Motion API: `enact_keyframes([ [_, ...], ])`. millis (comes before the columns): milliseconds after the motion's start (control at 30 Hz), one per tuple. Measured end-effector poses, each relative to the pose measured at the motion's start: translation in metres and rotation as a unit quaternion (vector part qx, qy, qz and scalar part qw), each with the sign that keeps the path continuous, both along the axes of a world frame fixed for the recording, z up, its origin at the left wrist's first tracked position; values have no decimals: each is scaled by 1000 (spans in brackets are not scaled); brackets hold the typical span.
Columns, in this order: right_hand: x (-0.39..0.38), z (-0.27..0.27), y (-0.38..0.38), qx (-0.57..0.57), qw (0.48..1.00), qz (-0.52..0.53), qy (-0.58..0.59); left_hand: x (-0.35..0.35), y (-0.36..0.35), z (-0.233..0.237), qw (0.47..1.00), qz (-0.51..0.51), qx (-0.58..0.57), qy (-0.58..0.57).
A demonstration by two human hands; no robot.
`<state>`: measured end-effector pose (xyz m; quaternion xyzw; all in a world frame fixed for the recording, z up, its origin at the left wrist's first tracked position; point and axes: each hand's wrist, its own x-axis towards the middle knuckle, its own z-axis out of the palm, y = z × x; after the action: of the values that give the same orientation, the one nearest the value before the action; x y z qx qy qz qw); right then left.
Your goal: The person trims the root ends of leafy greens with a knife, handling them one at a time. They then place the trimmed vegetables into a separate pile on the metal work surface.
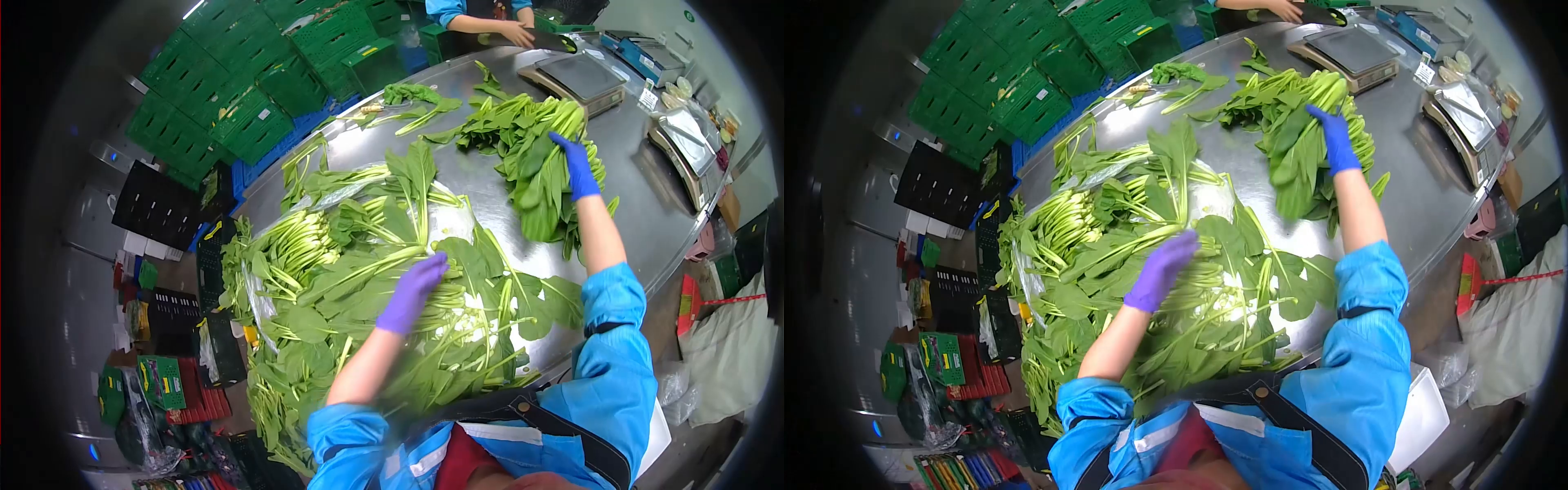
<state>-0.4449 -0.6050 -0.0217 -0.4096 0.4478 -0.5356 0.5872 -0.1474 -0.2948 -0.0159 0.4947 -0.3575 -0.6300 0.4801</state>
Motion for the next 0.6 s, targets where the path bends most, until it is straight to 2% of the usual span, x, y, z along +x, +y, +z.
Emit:
enact_keyframes([
  [33,-13,-30,-35,-41,996,-35,75,0,12,-1,995,-20,36,-92],
  [67,-26,-53,-62,-83,983,-66,150,2,24,-11,995,-16,39,-91],
  [100,-40,-66,-84,-82,983,-59,150,6,34,-28,990,-25,4,-141],
  [133,-51,-77,-101,-39,944,-74,318,11,43,-42,981,-33,-30,-191],
  [167,-51,-84,-109,3,875,-85,477,18,50,-51,956,-34,-70,-283],
  [200,-41,-74,-99,0,875,-75,479,25,56,-59,957,-25,-64,-282],
  [233,-30,-54,-75,-66,850,-92,515,30,64,-65,885,-38,-154,-438],
  [267,-18,-37,-47,-131,821,-108,546,32,74,-68,779,-53,-234,-579],
  [300,-5,-34,-26,-204,807,-102,544,30,83,-68,762,-79,-213,-606],
  [333,12,-24,4,-204,809,-86,545,26,92,-65,767,-74,-199,-606],
  [400,47,-2,79,-174,903,137,367,13,114,-61,716,-83,-146,-677],
  [433,64,2,113,-134,904,212,345,8,128,-69,732,-89,-109,-666],
  [467,78,3,142,-95,898,285,320,2,146,-79,736,-86,-92,-665],
  [533,98,-35,186,-164,851,374,331,-8,175,-99,791,-113,-95,-594],
  [567,108,-47,208,-160,833,414,331,-18,193,-107,764,-151,-114,-617],
  [600,117,-57,227,-157,814,450,332,-21,204,-103,765,-147,-112,-616],
])
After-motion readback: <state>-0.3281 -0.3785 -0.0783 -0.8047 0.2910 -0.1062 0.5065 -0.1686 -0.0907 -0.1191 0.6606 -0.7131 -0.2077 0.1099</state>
